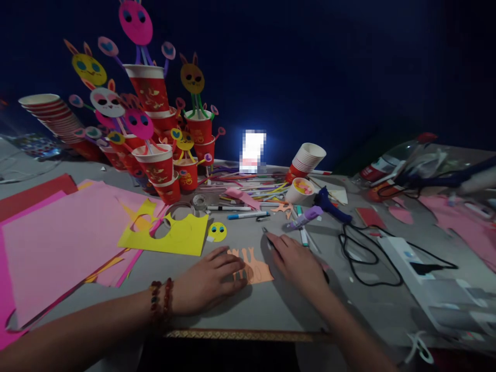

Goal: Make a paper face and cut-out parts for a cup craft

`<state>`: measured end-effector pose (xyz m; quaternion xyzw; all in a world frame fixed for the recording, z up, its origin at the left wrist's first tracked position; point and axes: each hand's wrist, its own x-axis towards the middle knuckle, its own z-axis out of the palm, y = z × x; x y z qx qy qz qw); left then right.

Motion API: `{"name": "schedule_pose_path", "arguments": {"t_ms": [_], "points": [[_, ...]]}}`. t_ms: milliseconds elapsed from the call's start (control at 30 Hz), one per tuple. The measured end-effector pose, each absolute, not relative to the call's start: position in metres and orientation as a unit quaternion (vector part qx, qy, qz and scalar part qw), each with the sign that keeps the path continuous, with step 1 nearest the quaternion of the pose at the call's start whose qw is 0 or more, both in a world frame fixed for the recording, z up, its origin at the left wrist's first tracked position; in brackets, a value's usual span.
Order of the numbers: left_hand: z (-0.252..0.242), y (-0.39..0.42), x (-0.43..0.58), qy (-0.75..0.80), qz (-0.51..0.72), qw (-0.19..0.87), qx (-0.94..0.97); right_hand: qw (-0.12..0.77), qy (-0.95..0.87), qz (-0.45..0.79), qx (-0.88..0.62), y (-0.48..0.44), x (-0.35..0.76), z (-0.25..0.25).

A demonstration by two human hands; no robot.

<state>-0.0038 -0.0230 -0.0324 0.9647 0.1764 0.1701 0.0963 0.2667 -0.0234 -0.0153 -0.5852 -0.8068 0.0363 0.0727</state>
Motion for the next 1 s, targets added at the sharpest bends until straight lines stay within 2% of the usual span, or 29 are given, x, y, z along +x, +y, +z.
{"name": "schedule_pose_path", "arguments": {"t_ms": [67,233,333,467,633,800,1000], "points": [[-0.033,-0.023,-0.004,0.175,0.167,0.095,0.966,0.121,-0.798,0.124,-0.577,-0.022,0.271,-0.012],[-0.035,-0.023,-0.004,0.178,0.155,0.092,0.967,0.328,-0.625,0.477,-0.524,-0.03,0.283,-0.007],[-0.037,-0.023,-0.004,0.181,0.168,0.088,0.965,0.385,-0.54,0.57,-0.485,-0.041,0.279,-0.011],[-0.038,-0.022,-0.005,0.176,0.163,0.091,0.967,0.41,-0.55,0.506,-0.523,-0.054,0.264,-0.02],[-0.036,-0.021,-0.005,0.171,0.145,0.102,0.969,0.366,-0.602,0.453,-0.546,-0.059,0.254,-0.028],[-0.036,-0.02,-0.006,0.169,0.132,0.113,0.97,0.385,-0.666,0.341,-0.54,-0.06,0.256,-0.035],[-0.037,-0.021,-0.005,0.171,0.129,0.112,0.97,0.39,-0.667,0.329,-0.543,-0.062,0.257,-0.036]]}}
